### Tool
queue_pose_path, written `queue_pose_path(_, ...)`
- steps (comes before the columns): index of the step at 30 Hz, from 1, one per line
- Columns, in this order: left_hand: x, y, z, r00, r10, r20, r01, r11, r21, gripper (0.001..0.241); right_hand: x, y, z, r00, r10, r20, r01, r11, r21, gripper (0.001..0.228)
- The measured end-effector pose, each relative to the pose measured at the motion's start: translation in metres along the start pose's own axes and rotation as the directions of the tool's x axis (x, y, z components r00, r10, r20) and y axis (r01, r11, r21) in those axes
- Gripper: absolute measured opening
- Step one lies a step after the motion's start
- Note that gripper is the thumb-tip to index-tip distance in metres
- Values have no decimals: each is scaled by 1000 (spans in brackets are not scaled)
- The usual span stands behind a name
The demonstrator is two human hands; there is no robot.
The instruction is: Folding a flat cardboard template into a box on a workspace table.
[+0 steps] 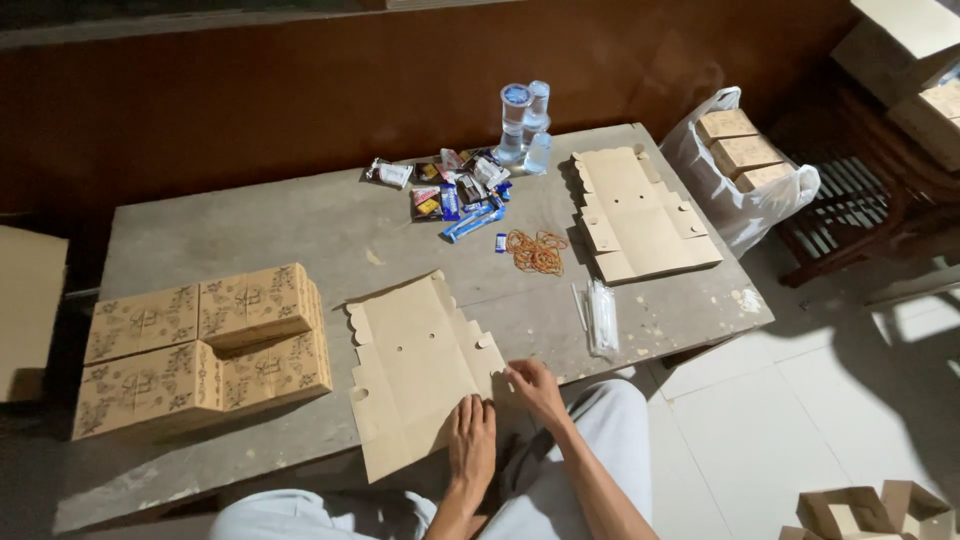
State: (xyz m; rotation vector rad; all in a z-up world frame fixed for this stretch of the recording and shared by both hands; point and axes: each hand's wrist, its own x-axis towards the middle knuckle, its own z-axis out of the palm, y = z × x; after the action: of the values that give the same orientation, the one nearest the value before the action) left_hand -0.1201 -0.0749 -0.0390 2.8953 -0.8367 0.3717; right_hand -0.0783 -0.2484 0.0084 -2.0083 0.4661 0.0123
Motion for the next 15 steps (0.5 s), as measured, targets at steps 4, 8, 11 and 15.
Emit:
queue_pose_path(4, -5, -1, 12, 1000, 9, 22, -8, 1000, -30, 56, -3, 2, 0, 996, 82, -33, -79, 992, 98, 37)
queue_pose_path(8, 0, -11, -1, 998, 44, 52, -38, 994, -100, 72, -1, 7, 2, 989, 116, -90, -103, 984, 143, 33)
queue_pose_path(11, 7, -21, -8, 998, 60, -28, -63, 992, -110, 83, 2, 16, 6, 994, 96, -42, -87, 979, 186, 34)
queue_pose_path(15, 9, -30, -18, 985, 76, -153, -82, 996, -33, 95, 0, 14, 9, 997, 69, 42, -77, 969, 233, 43)
